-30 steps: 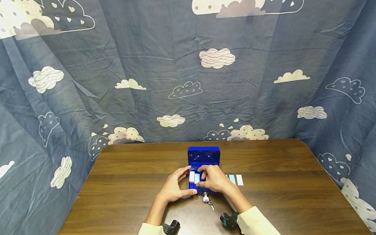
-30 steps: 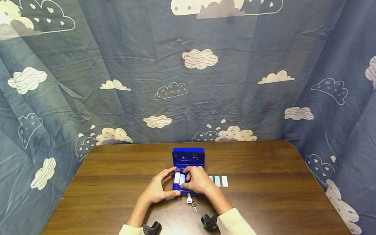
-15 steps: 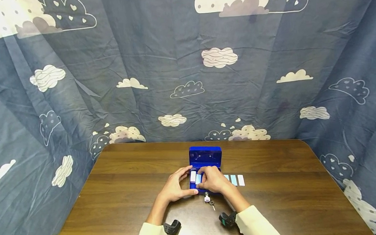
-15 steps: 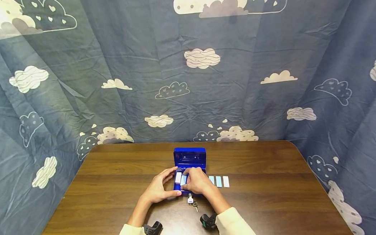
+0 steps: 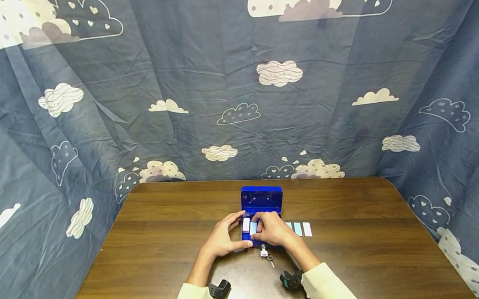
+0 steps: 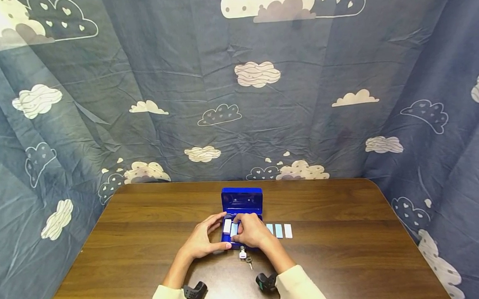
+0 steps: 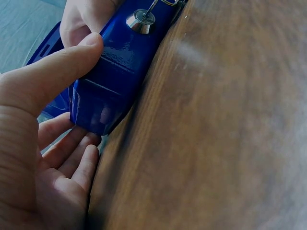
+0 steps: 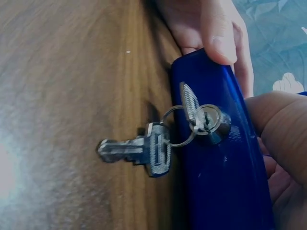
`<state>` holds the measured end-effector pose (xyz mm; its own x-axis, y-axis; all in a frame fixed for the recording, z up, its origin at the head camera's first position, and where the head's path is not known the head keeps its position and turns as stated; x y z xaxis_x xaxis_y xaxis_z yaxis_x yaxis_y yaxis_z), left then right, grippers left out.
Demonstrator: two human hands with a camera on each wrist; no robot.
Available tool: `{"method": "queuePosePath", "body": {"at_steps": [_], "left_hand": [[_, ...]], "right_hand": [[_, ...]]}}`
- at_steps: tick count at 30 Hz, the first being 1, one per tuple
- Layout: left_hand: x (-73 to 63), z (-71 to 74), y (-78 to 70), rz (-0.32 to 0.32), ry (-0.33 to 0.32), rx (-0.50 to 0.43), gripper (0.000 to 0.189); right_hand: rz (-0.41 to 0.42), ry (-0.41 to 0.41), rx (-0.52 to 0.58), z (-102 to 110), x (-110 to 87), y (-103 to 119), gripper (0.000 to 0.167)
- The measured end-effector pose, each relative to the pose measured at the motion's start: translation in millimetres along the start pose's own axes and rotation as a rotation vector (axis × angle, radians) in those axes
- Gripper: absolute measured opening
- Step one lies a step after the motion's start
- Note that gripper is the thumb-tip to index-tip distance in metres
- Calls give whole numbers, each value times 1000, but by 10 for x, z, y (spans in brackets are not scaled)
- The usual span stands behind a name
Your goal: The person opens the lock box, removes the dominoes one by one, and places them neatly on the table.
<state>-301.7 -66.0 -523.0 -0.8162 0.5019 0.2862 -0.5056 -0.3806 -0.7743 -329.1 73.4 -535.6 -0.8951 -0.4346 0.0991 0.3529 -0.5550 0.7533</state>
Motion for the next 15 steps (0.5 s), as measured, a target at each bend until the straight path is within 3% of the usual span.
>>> {"method": "queuePosePath", "body": {"at_steps": [15], "left_hand": [[-4,1,-17,5,3,-10,86]], "right_hand": [[47,5,-21,31,-70,55,39]]}}
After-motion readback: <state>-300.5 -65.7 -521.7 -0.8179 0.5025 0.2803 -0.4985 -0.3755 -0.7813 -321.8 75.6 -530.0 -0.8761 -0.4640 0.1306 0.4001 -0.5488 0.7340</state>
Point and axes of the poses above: each hand's wrist, its own x-axis towards the middle knuckle, its own z-axis out of the back of the hand, y = z × x, the point moved 8 cm from there along x, towards the middle knuckle, and after that the axes turned 13 degrees about x, right-handed, at the moved point
